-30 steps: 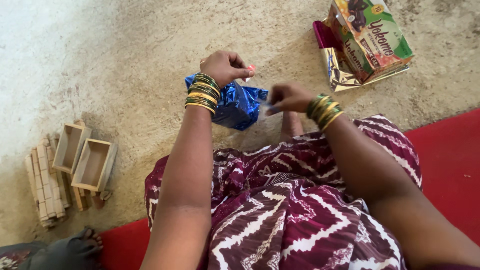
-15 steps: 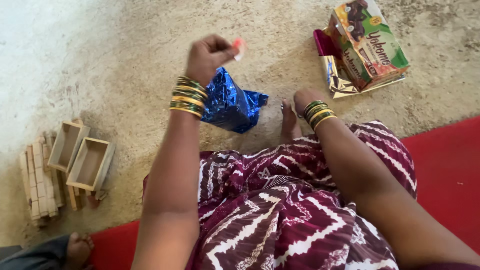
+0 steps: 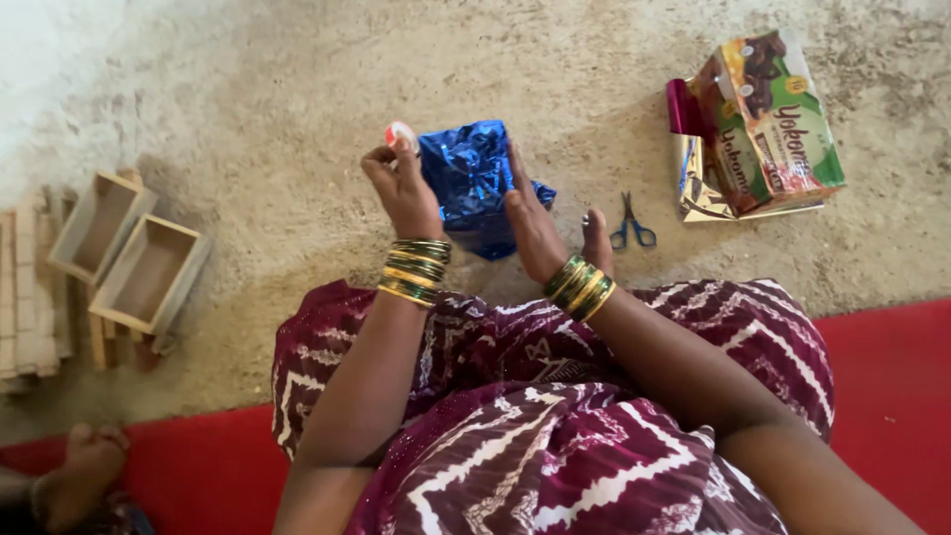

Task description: The person wraps a small rectangular item in blue foil paper while sitting on the floor. They fold the paper edges, apply clear adhesive tape to seal the seams, and use scissors to trim excess tape. The wrapped item is held and adjusted throughout the process.

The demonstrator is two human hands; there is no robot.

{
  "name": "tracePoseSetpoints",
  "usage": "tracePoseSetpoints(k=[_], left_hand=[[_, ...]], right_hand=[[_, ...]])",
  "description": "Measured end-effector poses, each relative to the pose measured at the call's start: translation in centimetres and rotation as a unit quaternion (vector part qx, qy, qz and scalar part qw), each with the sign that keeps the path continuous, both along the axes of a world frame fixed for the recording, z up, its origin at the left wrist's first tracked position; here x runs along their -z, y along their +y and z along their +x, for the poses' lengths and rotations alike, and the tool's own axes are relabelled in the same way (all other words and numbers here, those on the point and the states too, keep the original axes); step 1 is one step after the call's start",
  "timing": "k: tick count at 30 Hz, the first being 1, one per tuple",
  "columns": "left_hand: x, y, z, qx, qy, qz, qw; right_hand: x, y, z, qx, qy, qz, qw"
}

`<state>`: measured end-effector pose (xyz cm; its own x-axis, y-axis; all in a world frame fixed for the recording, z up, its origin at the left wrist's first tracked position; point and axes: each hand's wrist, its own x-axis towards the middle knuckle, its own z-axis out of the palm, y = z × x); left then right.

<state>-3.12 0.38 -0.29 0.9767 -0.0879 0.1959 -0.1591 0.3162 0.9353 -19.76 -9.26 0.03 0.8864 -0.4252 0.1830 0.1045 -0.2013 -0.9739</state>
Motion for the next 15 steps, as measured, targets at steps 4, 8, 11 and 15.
tracePoseSetpoints(k=[4,8,11,15], left_hand=[[0.7,-0.7,-1.0,-0.004,-0.001,-0.001,1.000],[-0.1,-0.6,-1.7,-0.002,0.060,-0.025,0.998],[-0.6,-0.5,-2.3,0.022,0.109,-0.063,0.992],[-0.7,-0.9,-3.6,0.042,0.087,-0.034,0.995]], right_hand=[[1.5,-1.5,-0.4,-0.001,0.035,0.170,0.985],[-1.0,-2.5,-1.7,0.012,-0.006,0.070,0.997],[-3.5,-2.8,-0.7,0.028,-0.029,-0.061,0.997],[-5.0,-3.3,1.1,0.016,0.011,-0.198,0.980]])
